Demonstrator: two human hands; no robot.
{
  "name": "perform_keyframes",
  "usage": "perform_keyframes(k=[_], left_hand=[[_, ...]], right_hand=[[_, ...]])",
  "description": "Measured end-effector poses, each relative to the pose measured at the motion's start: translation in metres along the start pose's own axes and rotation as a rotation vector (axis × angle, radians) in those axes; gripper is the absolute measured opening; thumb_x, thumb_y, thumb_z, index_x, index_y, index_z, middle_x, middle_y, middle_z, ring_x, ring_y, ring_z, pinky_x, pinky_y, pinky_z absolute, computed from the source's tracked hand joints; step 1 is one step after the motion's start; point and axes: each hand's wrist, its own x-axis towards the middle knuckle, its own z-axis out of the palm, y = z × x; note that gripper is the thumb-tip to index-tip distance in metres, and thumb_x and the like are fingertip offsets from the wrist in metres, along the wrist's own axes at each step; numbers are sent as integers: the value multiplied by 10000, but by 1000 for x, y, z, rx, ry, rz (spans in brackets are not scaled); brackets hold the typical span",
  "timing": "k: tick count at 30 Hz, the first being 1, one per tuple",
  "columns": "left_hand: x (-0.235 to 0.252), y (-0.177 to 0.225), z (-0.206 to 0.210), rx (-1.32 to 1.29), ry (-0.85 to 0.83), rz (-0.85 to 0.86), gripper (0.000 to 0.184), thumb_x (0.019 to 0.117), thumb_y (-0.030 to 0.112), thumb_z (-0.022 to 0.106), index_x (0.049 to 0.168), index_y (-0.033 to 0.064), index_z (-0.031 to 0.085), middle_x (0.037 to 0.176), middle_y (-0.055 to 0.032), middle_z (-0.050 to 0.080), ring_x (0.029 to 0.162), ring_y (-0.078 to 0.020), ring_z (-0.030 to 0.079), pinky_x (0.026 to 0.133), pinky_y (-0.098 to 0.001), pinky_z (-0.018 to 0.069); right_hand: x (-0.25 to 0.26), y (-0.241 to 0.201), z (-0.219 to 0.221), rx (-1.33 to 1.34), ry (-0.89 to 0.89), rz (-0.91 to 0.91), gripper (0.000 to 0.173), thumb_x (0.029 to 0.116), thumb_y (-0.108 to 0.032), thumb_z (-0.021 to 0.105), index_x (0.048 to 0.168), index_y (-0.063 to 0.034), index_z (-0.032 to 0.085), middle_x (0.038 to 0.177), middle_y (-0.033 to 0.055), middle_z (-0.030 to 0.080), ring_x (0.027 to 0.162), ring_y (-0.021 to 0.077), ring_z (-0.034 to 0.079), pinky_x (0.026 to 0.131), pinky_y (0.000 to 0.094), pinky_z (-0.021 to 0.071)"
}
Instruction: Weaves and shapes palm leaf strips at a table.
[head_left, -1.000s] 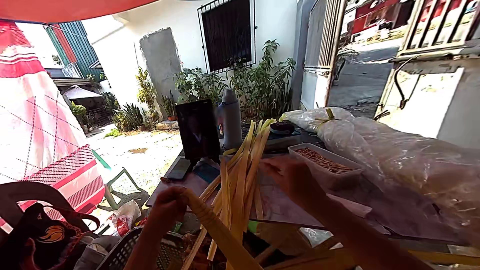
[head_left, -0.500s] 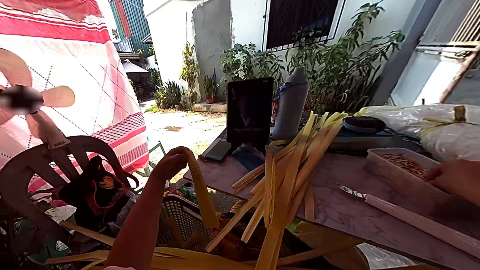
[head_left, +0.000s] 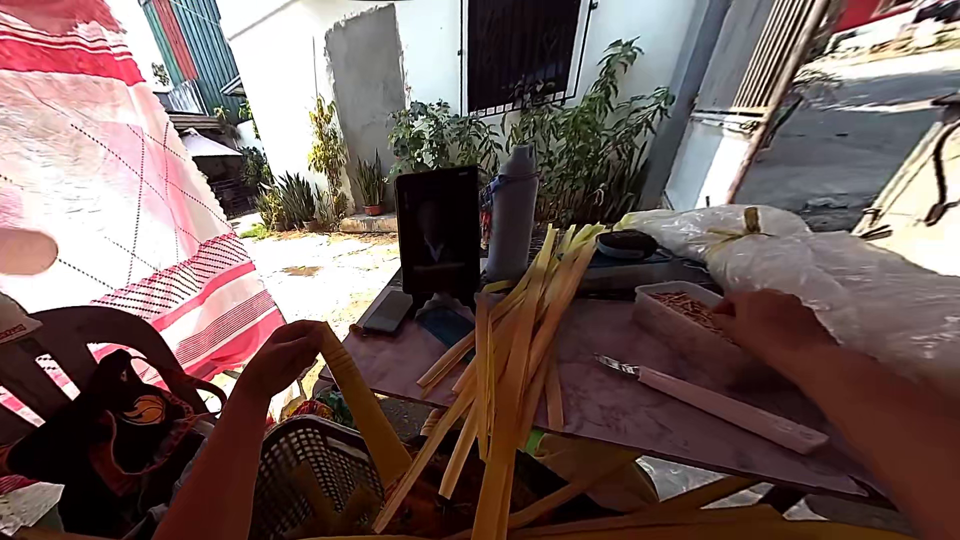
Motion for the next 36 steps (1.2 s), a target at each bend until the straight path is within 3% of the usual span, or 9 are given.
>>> perform_keyframes(k=[5,8,11,14,20,25,27,32,36], left_hand=[[-7,13,17,-67,18,-84,317,993,-56,427,935,73,710,743,22,691,592,6,610,575,-133,524],[-13,22,32,-109,19,-96,323,989,-87,424,966,48,717,778,-7,716,631,-19,652,602,-150,553],[-22,30,54,-116,31,-91,308,971,-114,441,1001,28,713,789,-20,728,633,-24,662,606,-146,555],[-31,35,77,-149,47,-60,308,942,-108,468,919,48,732,754,-23,724,623,-28,661,611,-152,560],[-50,35,105,-273,15,-48,305,882,-49,480,791,118,719,685,11,690,558,5,617,560,-130,532],[-56,21,113,-375,-137,-99,188,852,15,640,822,149,768,723,20,717,581,13,636,560,-126,532],[-58,14,117,-398,-165,-119,186,857,7,648,844,143,774,723,24,718,576,11,635,559,-131,536],[-62,2,116,-442,-181,-175,169,847,9,672,845,143,776,733,20,720,570,11,629,547,-133,532],[-64,-5,110,-461,-228,-232,167,876,8,658,885,122,779,764,0,733,586,2,643,561,-138,540]], right_hand=[[-9,3,-2,128,115,-73,166,934,44,670,1015,188,654,979,430,636,986,649,603,829,785,434],[-13,1,-3,162,125,-56,244,949,54,642,1164,169,650,1058,425,641,1038,631,605,886,773,425],[-18,-2,-6,164,128,-80,179,960,53,629,1102,130,704,1066,398,656,1056,608,608,913,758,422],[-20,0,-3,185,137,-81,172,984,7,626,1090,104,719,1054,386,667,1030,597,622,895,755,432],[-20,-2,1,148,97,-17,173,963,49,626,1091,128,713,1190,429,582,1164,598,551,950,714,431],[4,2,8,20,-190,-19,388,1059,-51,506,1425,77,532,1381,385,537,1338,562,470,1116,682,323],[13,1,8,-25,-277,-17,351,1061,-51,497,1381,64,586,1374,357,561,1337,535,484,1124,655,324],[15,0,-3,-60,-266,-9,176,962,-40,673,1075,85,727,1172,338,661,1181,517,593,1005,678,419],[8,7,-2,32,-144,8,199,972,-15,648,1120,103,709,1169,368,648,1171,566,578,975,730,412]])
